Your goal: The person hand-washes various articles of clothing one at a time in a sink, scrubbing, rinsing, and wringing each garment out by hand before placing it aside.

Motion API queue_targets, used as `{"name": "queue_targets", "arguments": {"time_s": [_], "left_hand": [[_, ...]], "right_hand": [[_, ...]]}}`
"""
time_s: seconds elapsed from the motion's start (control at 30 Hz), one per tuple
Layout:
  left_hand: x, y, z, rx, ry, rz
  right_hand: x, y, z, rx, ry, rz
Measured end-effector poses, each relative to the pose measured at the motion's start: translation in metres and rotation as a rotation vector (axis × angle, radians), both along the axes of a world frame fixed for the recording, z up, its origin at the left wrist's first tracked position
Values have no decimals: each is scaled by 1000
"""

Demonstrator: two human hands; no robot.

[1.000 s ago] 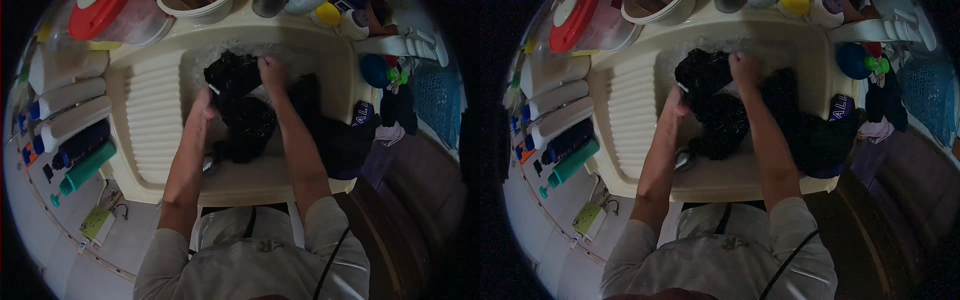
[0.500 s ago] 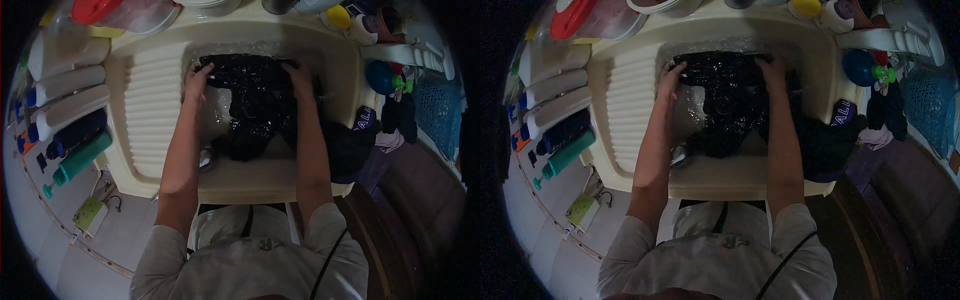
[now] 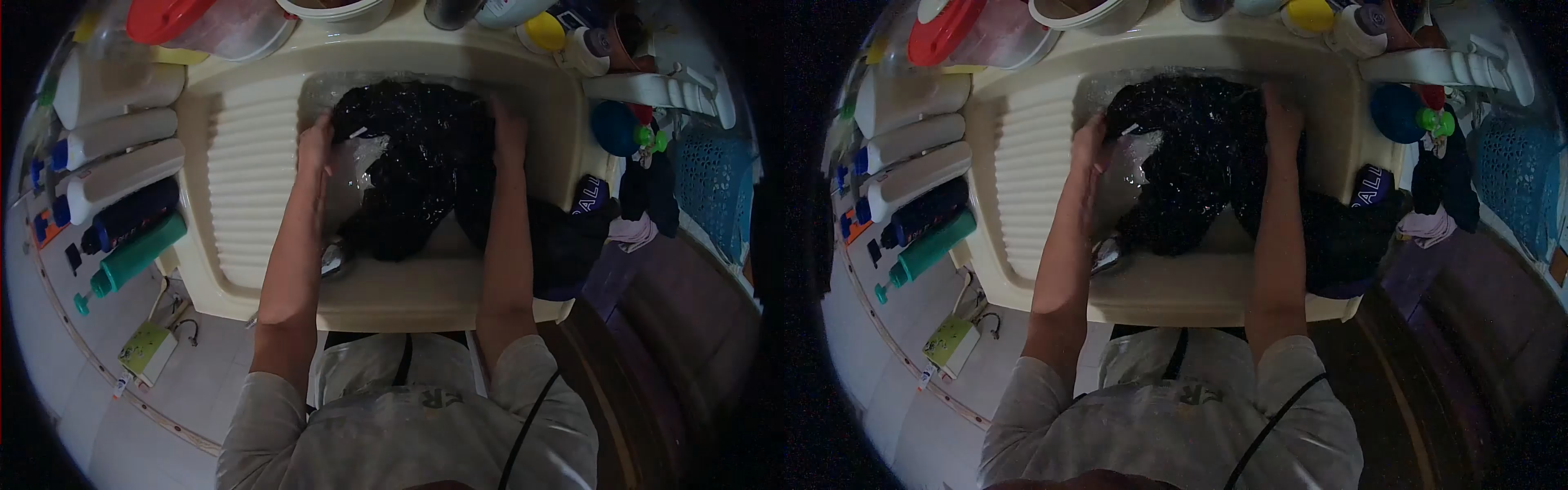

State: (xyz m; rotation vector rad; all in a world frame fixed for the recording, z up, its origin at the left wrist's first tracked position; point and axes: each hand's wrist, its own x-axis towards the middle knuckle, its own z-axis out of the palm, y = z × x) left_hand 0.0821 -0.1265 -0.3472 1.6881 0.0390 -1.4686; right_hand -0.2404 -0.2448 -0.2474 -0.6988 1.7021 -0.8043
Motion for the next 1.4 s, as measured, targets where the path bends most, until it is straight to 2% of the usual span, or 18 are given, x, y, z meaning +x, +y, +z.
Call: {"name": "queue_targets", "arguments": {"time_s": [0.03,0.1,0.3,0.37,0.5,0.57,0.6,0.63,0.7,0.83,0.9,0.97,1.03,1.07,1.13,1.17,1.23,1.4], "left_hand": [[-10,-2,19,-4,-3,2],[-42,-8,75,29,-253,39],[-69,-3,77,-233,-349,238],[-70,-1,82,-291,-372,278],[-66,27,44,-330,-377,-53],[-56,27,40,-195,-735,-588],[-55,26,43,-197,-734,-587],[-53,25,45,-252,-639,-396],[-53,27,54,-346,-438,-17],[-70,36,82,-471,-425,244],[-82,40,86,-296,-293,240],[-79,42,85,-120,-159,238],[-71,35,75,403,-72,-94],[-68,38,56,403,-72,-92],[-67,54,14,-10,-142,206],[-69,53,23,-9,-142,208],[-77,46,62,-431,-423,199],[-81,40,90,-288,-143,308]], "right_hand": [[0,-4,6,-4,-3,2],[-1,-10,16,216,560,644],[-16,7,-31,-166,853,961],[-21,5,-35,-137,848,949],[-8,12,-24,-125,958,909],[-7,11,-19,-175,914,766],[-7,10,-16,-223,866,623],[-9,9,-12,-225,867,623],[-9,8,9,-237,201,183],[-15,11,1,-212,174,196],[-7,11,2,-63,564,561],[-11,14,-34,-155,653,651],[-10,10,-48,-251,748,736],[-9,9,-47,-263,831,726],[-8,9,-37,-269,914,717],[-7,6,-24,-280,818,628],[-8,4,-18,-292,719,541],[-16,-4,-27,-37,680,694]]}}
